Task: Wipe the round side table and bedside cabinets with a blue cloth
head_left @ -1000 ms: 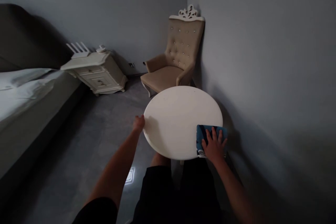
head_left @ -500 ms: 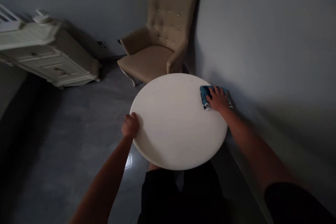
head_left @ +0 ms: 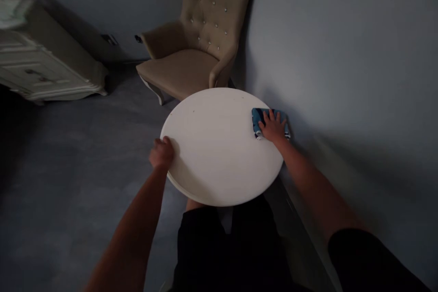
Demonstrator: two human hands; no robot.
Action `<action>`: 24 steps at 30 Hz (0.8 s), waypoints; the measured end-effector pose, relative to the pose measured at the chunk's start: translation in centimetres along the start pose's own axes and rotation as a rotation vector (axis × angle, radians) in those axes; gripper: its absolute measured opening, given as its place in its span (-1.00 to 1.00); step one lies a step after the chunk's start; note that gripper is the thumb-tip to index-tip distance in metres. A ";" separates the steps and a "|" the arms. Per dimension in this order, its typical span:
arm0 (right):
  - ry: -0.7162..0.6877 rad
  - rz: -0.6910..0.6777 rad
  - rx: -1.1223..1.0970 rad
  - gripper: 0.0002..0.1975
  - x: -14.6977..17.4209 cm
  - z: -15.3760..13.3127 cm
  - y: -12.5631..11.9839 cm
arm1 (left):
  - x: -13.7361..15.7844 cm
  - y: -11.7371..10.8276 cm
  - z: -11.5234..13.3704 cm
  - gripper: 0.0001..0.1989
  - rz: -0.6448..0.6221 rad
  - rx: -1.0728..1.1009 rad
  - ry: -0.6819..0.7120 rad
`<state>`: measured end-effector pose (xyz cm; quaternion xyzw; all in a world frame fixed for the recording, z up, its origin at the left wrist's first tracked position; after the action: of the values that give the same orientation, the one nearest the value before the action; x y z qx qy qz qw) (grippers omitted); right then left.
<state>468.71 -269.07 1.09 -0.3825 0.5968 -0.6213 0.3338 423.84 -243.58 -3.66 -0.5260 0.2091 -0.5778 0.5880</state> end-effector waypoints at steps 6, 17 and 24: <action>-0.039 0.000 0.015 -0.26 17.7 -4.7 3.2 | 0.9 -0.7 -0.2 -0.35 -0.018 0.041 -0.044; -0.101 -0.043 0.049 -0.26 20.6 -8.7 3.5 | 0.5 -0.5 0.1 -0.36 0.011 0.021 -0.054; -0.048 -0.026 0.026 -0.24 0.4 -4.9 0.3 | 0.3 -0.2 0.4 -0.40 0.029 -0.055 -0.063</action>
<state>464.23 -267.08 0.84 -0.4006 0.5755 -0.6240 0.3450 424.21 -243.63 -3.26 -0.5568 0.2136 -0.5464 0.5880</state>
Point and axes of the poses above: each hand's wrist, its own x-axis away from the middle knuckle, its own y-axis out of the palm, z = x × y, the point moved 4 cm from there along -x, towards the middle knuckle, and after that the axes turned 14 degrees about -y, right-handed, at the moved point
